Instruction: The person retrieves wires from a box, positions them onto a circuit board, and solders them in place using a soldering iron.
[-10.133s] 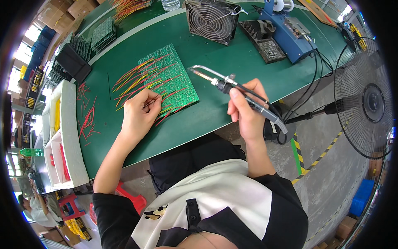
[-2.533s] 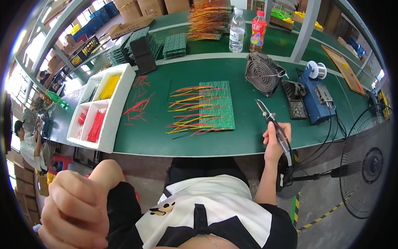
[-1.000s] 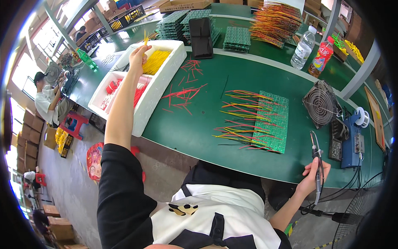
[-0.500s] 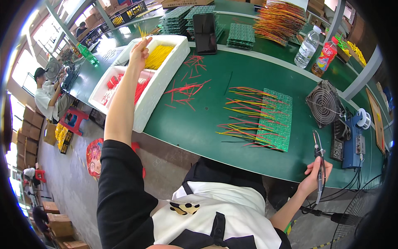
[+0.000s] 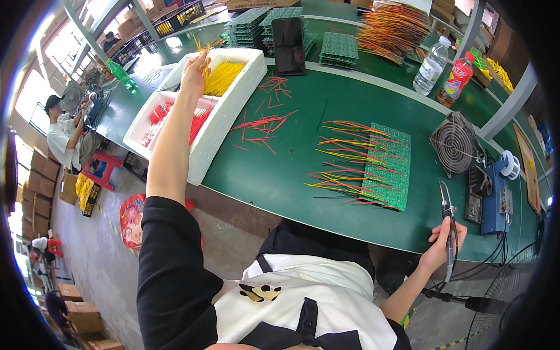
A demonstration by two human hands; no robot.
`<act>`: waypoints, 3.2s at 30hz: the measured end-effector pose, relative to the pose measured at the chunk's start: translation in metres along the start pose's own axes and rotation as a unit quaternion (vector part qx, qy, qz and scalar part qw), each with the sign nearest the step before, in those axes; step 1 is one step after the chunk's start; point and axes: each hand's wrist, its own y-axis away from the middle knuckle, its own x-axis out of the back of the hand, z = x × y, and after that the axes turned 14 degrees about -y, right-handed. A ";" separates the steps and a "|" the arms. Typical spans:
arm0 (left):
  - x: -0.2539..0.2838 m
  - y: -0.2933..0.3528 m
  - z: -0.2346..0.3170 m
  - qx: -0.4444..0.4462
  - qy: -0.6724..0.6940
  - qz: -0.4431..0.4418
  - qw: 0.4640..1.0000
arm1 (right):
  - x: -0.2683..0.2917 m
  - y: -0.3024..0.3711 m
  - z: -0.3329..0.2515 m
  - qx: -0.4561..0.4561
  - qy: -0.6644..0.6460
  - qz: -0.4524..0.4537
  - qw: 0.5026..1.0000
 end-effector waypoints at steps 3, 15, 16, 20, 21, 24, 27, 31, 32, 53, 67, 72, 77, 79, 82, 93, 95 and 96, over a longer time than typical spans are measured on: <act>0.000 -0.003 0.003 -0.004 -0.014 0.005 1.000 | 0.001 0.000 0.001 -0.001 -0.003 0.002 1.000; -0.027 0.015 0.047 -0.092 -0.022 -0.048 0.994 | -0.005 0.002 -0.002 -0.002 -0.024 0.029 0.999; -0.033 0.019 0.052 -0.095 -0.005 -0.082 0.992 | -0.003 0.002 -0.003 -0.002 -0.027 0.030 0.999; -0.073 0.045 0.062 -0.112 -0.088 -0.134 0.981 | 0.006 0.002 -0.003 0.004 -0.050 0.021 0.999; -0.089 0.051 0.057 -0.118 -0.155 -0.156 0.968 | 0.008 0.002 -0.006 -0.003 -0.053 0.031 0.998; -0.145 0.089 0.022 -0.216 -0.349 -0.166 0.897 | 0.003 -0.002 -0.006 -0.036 -0.087 0.041 0.995; -0.207 0.148 -0.019 -0.294 -0.468 -0.245 0.797 | 0.000 -0.006 -0.008 -0.036 -0.139 0.015 0.990; -0.260 0.197 -0.050 -0.240 -0.530 -0.321 0.747 | -0.002 -0.008 -0.004 -0.047 -0.162 0.006 0.986; -0.265 0.200 -0.061 -0.241 -0.522 -0.331 0.748 | -0.003 -0.009 -0.003 -0.045 -0.169 0.008 0.985; -0.242 0.250 -0.046 0.011 -0.206 -0.450 0.869 | -0.009 -0.019 -0.006 -0.039 -0.150 0.021 0.988; -0.238 0.253 -0.054 0.054 -0.162 -0.416 0.893 | -0.022 -0.016 -0.004 -0.063 -0.153 -0.001 0.986; -0.240 0.254 -0.064 -0.103 -0.311 -0.445 0.833 | -0.030 -0.007 -0.007 -0.107 -0.154 -0.038 0.982; -0.245 0.260 -0.056 -0.070 -0.282 -0.418 0.860 | -0.034 0.000 -0.004 -0.130 -0.168 -0.081 0.974; -0.247 0.262 -0.056 0.001 -0.196 -0.392 0.899 | -0.035 0.000 -0.008 -0.137 -0.162 -0.068 0.975; -0.244 0.258 -0.052 0.066 -0.118 -0.409 0.903 | -0.033 0.000 -0.010 -0.146 -0.173 -0.056 0.972; -0.239 0.249 -0.075 -0.066 -0.233 -0.398 0.885 | -0.028 0.000 -0.007 -0.141 -0.203 -0.051 0.968; -0.240 0.250 -0.076 -0.174 -0.288 -0.381 0.862 | -0.028 0.000 -0.005 -0.140 -0.201 -0.052 0.968; -0.239 0.250 -0.076 -0.173 -0.287 -0.383 0.861 | -0.028 0.000 -0.005 -0.137 -0.204 -0.050 0.968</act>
